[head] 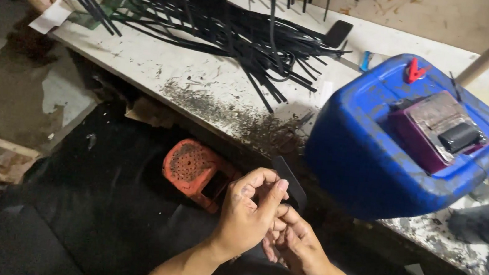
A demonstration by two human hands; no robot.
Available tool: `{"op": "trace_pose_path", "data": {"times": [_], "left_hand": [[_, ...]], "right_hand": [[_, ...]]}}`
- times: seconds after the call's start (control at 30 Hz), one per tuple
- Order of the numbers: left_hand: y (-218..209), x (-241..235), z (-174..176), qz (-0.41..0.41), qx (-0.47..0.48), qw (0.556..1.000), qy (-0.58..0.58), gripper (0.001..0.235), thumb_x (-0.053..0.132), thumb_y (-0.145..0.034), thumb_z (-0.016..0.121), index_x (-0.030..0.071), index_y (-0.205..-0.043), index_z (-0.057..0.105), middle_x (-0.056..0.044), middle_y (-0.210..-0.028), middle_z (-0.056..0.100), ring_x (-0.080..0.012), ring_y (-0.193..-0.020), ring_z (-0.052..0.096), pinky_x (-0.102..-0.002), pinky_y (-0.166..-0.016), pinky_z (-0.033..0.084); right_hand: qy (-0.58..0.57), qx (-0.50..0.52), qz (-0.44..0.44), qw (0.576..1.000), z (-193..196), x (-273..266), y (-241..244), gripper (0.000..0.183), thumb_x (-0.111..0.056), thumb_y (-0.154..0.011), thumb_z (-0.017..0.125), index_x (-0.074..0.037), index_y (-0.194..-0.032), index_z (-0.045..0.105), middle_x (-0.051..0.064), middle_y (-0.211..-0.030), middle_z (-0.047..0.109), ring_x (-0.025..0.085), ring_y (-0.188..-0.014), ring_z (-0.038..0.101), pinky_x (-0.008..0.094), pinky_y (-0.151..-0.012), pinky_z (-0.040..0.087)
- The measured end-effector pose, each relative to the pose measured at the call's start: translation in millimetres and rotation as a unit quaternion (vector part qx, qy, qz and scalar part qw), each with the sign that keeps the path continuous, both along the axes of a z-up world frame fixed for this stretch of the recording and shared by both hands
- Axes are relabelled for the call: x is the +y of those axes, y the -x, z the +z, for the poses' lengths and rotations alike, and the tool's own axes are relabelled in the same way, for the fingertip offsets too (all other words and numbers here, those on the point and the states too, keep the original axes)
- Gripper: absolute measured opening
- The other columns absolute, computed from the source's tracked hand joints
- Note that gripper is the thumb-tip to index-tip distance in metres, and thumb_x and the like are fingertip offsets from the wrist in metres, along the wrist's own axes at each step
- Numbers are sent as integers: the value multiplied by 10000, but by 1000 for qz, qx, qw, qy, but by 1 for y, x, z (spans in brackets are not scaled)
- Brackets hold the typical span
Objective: The person is removing long leather strips from a drying rack and processing the ends using a small bench-top tool mounted on a container.
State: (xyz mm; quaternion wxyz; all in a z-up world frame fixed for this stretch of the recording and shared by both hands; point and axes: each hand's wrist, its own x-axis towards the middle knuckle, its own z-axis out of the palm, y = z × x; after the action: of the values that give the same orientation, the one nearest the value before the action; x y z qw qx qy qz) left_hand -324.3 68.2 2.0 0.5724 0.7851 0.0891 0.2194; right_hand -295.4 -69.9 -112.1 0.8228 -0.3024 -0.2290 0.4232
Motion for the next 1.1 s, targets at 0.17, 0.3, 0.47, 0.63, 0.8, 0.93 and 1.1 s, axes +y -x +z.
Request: {"op": "trace_pose_path", "data": {"times": [0.17, 0.3, 0.47, 0.63, 0.8, 0.93, 1.1], "left_hand": [[18, 27, 0, 45, -15, 999, 2, 174, 213, -994, 633, 102, -861, 642, 3, -731, 690, -72, -609, 604, -245, -579, 496], [30, 49, -1, 54, -32, 998, -8, 154, 203, -1011, 616, 97, -901, 633, -2, -759, 688, -81, -654, 627, -246, -603, 505], [41, 74, 2, 68, -26, 997, -12, 175, 231, -1018, 600, 116, -889, 627, 12, -759, 686, -78, -670, 626, -235, -601, 487], [48, 93, 9, 86, -32, 996, 4, 175, 248, -1021, 595, 117, -906, 604, 7, -771, 673, -72, -678, 621, -232, -609, 482], [58, 107, 16, 87, -60, 994, 33, 156, 172, -1029, 586, 86, -900, 602, -27, -783, 644, -89, -713, 632, -226, -642, 567], [70, 128, 10, 121, -84, 988, 54, 144, 142, -1027, 593, 67, -908, 621, -48, -786, 673, -106, -742, 658, -236, -691, 548], [94, 149, 0, 213, -91, 960, 161, 157, 165, -1028, 606, 93, -889, 620, -26, -757, 659, -56, -583, 479, -207, -536, 424]], "right_hand": [[7, -10, 52, 999, 8, 32, 12, 689, -585, -932, 665, -5, -1276, 524, 126, -763, 631, 158, -514, 511, 271, -514, 411], [15, 18, 54, 998, 17, 50, 18, 584, -535, -945, 659, -2, -1159, 553, 149, -747, 612, 172, -505, 510, 285, -516, 448], [96, -312, -187, 927, 13, 56, 21, 160, -185, -988, 646, -28, -954, 651, 83, -800, 648, 167, -665, 624, 279, -610, 533], [152, -233, -134, 951, 0, 82, 28, 242, -225, -997, 638, 9, -1003, 698, 89, -739, 622, 155, -620, 586, 256, -528, 494], [1, 287, 61, 956, -12, 135, 43, 543, -456, -993, 558, -64, -1367, 518, 94, -876, 466, 148, -605, 474, 258, -452, 416], [-78, 333, 60, 938, -15, 153, 50, 483, -434, -1020, 538, -199, -1438, 479, 8, -858, 475, 115, -627, 419, 240, -484, 329], [-78, 354, -7, 932, -7, 164, 54, 259, -368, -1079, 507, -139, -960, 529, 1, -816, 483, 107, -589, 379, 243, -495, 350]]}}
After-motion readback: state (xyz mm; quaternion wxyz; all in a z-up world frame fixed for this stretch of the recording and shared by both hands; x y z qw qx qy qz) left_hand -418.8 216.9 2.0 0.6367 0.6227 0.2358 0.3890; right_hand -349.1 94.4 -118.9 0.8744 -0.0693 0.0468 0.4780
